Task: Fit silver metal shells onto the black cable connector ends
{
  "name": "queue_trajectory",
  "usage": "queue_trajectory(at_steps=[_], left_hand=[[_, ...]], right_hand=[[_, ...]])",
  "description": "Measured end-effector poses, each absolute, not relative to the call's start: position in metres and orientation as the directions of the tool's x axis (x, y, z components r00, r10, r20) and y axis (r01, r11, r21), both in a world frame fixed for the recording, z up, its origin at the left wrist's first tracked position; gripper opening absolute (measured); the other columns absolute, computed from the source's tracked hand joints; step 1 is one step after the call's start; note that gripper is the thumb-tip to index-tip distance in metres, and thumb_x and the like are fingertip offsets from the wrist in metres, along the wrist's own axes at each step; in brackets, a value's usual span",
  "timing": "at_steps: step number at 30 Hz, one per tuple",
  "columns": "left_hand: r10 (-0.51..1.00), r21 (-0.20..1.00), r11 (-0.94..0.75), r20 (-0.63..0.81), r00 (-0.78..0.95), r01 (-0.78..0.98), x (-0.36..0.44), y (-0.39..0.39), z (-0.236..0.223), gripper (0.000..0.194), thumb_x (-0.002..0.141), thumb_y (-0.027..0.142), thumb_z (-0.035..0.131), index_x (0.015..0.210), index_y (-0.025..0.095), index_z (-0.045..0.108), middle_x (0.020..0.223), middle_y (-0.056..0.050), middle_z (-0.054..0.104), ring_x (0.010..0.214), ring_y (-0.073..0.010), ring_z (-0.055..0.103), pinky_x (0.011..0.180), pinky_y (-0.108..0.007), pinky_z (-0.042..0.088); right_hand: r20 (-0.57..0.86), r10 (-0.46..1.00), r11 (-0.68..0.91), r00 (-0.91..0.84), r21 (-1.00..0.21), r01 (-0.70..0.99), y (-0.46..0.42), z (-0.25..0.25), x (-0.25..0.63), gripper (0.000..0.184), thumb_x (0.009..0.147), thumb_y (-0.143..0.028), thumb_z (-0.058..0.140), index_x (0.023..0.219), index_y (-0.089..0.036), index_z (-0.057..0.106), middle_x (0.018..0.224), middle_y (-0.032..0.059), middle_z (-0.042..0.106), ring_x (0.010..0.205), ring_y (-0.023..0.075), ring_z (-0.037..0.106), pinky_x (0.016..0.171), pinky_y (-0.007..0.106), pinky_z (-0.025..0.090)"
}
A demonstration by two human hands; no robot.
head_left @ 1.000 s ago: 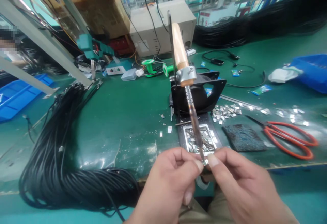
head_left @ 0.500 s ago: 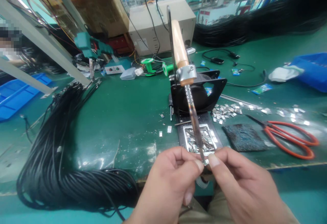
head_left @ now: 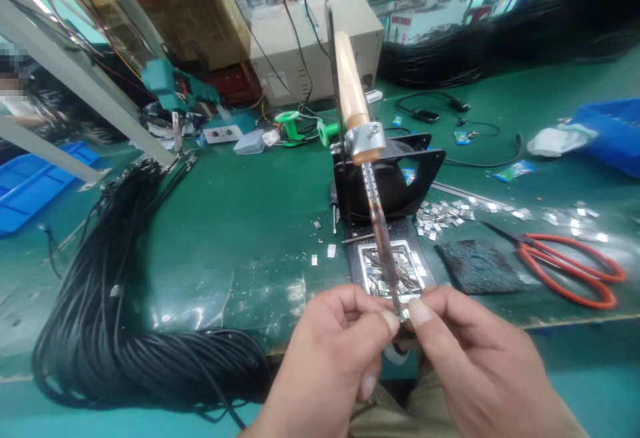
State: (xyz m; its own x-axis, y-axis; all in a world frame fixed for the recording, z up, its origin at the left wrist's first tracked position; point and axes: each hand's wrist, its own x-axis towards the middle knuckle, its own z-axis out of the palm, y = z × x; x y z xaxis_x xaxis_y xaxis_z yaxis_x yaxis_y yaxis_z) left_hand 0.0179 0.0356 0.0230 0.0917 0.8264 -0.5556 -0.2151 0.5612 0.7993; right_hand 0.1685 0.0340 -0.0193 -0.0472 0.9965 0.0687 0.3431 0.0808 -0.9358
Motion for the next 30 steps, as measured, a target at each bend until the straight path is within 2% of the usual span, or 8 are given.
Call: queue_trajectory(at_steps=[21,30], left_hand=[[0.841,0.807,0.537,-0.534,0.084,-0.245,0.0178,0.0344,0.0228,0.020,0.077,0.032,0.073,0.068,0.020,0.059,0.040,0.010,0.042,0.041,-0.0058,0.025,0.047,-0.023,0.019],[0.848,0.813,0.527,-0.524,0.083,-0.247,0.0173,0.0359,0.0205,0.020,0.077,0.032,0.074,0.068,0.020,0.059,0.041,0.010,0.043,0.041,-0.0055,0.024,0.046,-0.023,0.017]], right_hand=[[0.101,0.994,0.112,-0.050,-0.923,0.367,0.0347,-0.0189,0.1690,0.040,0.104,-0.040,0.053,0.070,-0.023,0.065,0.061,-0.0028,0.062,0.054,0.0133,0.058,0.050,0.019,0.051],[0.101,0.994,0.111,-0.047,-0.931,0.347,0.0334,-0.0172,0.1690,0.039,0.103,-0.039,0.055,0.069,-0.023,0.064,0.058,-0.0040,0.059,0.051,0.0124,0.055,0.048,0.019,0.049]])
